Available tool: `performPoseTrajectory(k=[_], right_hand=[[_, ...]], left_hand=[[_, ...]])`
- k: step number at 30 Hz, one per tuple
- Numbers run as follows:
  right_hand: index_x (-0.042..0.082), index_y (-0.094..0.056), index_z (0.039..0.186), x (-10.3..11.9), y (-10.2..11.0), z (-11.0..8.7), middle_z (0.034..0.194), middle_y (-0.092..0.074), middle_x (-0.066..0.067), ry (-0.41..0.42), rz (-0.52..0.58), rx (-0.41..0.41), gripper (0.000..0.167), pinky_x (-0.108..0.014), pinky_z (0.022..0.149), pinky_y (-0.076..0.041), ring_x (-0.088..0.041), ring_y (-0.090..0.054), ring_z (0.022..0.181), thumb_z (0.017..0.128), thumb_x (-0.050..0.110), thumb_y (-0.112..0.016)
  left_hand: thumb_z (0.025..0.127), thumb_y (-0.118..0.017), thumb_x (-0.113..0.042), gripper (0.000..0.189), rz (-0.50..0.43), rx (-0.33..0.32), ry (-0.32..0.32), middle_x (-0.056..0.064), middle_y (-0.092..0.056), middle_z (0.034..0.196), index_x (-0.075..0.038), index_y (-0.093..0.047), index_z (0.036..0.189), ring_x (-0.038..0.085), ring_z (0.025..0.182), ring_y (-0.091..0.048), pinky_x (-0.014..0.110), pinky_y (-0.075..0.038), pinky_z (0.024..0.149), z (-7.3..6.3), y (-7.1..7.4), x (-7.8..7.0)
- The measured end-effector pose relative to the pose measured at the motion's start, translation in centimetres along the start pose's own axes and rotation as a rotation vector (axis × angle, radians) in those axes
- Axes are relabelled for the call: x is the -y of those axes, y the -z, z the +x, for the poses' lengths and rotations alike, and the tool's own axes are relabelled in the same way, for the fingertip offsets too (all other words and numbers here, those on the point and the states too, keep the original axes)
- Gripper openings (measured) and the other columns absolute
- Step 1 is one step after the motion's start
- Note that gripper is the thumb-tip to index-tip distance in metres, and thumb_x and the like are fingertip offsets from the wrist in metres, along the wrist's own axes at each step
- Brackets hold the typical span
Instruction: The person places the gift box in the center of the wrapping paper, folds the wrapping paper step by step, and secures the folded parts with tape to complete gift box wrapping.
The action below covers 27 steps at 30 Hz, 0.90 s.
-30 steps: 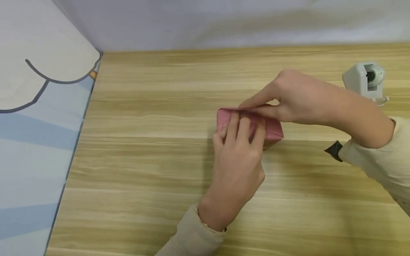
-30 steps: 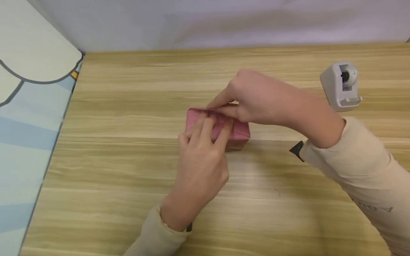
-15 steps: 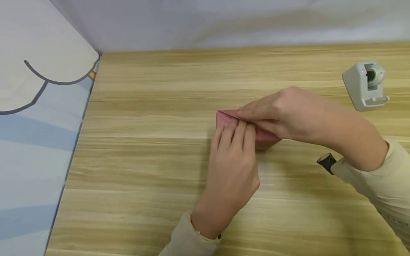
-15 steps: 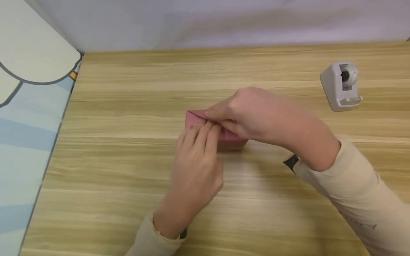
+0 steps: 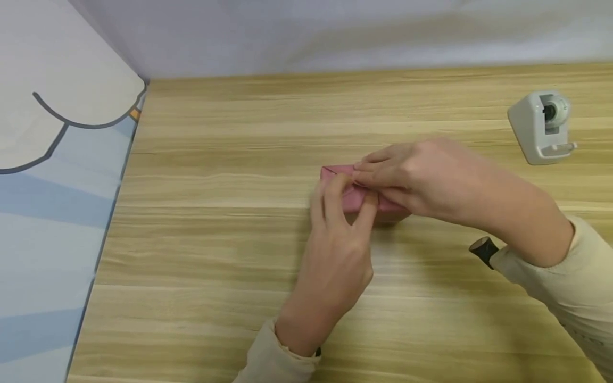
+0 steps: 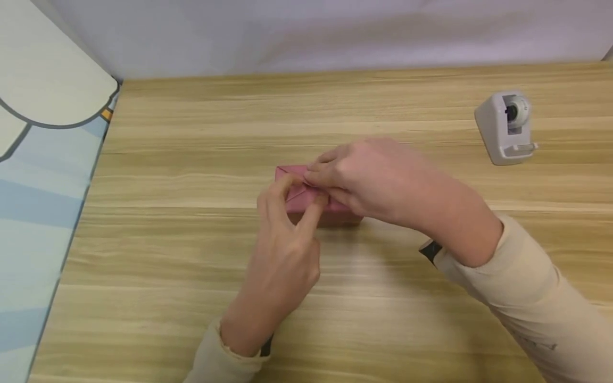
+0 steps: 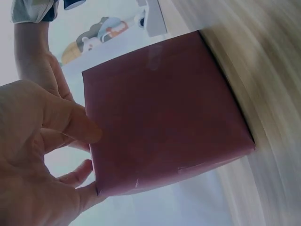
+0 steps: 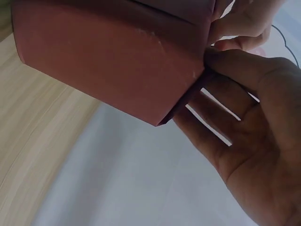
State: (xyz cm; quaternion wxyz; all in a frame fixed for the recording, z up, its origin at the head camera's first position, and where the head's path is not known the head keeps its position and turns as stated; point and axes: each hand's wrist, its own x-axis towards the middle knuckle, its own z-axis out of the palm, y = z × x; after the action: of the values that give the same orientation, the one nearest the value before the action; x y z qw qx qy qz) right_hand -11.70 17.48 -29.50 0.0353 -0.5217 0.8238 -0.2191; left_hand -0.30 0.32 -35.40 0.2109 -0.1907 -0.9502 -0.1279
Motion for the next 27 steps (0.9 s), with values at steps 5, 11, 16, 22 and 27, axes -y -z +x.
performPoseTrajectory(k=[5,11,16,22,27], right_hand=[[0.016,-0.076,0.127,0.3,0.0,0.0,0.108,-0.08,-0.003,0.002,-0.05,-0.028,0.039,-0.036,0.068,-0.062,-0.018,-0.071,0.094,0.089,0.013,-0.083],[0.018,-0.076,0.129,0.9,0.3,-0.1,0.105,-0.076,-0.005,-0.069,-0.08,0.047,0.036,-0.033,0.069,-0.06,-0.015,-0.069,0.088,0.094,0.01,-0.076],[0.015,-0.07,0.137,1.1,0.6,-0.3,0.113,-0.075,-0.004,-0.123,-0.01,0.118,0.04,-0.032,0.078,-0.06,-0.015,-0.07,0.099,0.098,0.004,-0.067],[0.014,-0.063,0.144,0.8,0.8,-1.0,0.128,-0.073,-0.001,-0.202,0.075,0.144,0.043,-0.043,0.098,-0.058,-0.018,-0.067,0.116,0.104,0.002,-0.053],[0.014,-0.063,0.142,0.6,0.4,-1.7,0.132,-0.071,-0.002,-0.215,0.084,0.085,0.047,-0.047,0.103,-0.055,-0.02,-0.068,0.121,0.101,-0.003,-0.049]], left_hand=[[0.085,-0.055,0.01,0.046,-0.046,0.012,-0.006,0.027,-0.052,0.141,-0.005,-0.07,0.126,0.039,0.141,-0.045,0.052,-0.027,0.129,0.1,0.3,0.2],[0.084,-0.059,0.009,0.041,-0.082,0.007,-0.013,0.026,-0.057,0.135,-0.005,-0.072,0.12,0.037,0.136,-0.051,0.054,-0.026,0.129,0.3,0.4,0.3],[0.08,-0.057,0.011,0.047,-0.105,0.009,-0.003,0.024,-0.059,0.132,-0.004,-0.072,0.121,0.035,0.133,-0.054,0.053,-0.025,0.13,0.4,0.4,0.4],[0.079,-0.054,0.012,0.043,-0.081,0.045,0.02,0.018,-0.062,0.125,0.001,-0.064,0.119,0.032,0.129,-0.057,0.048,-0.023,0.131,0.4,0.6,0.4],[0.083,-0.055,0.011,0.049,-0.014,0.052,0.002,0.015,-0.065,0.119,0.007,-0.06,0.132,0.028,0.12,-0.061,0.041,-0.026,0.131,0.5,1.0,0.8]])
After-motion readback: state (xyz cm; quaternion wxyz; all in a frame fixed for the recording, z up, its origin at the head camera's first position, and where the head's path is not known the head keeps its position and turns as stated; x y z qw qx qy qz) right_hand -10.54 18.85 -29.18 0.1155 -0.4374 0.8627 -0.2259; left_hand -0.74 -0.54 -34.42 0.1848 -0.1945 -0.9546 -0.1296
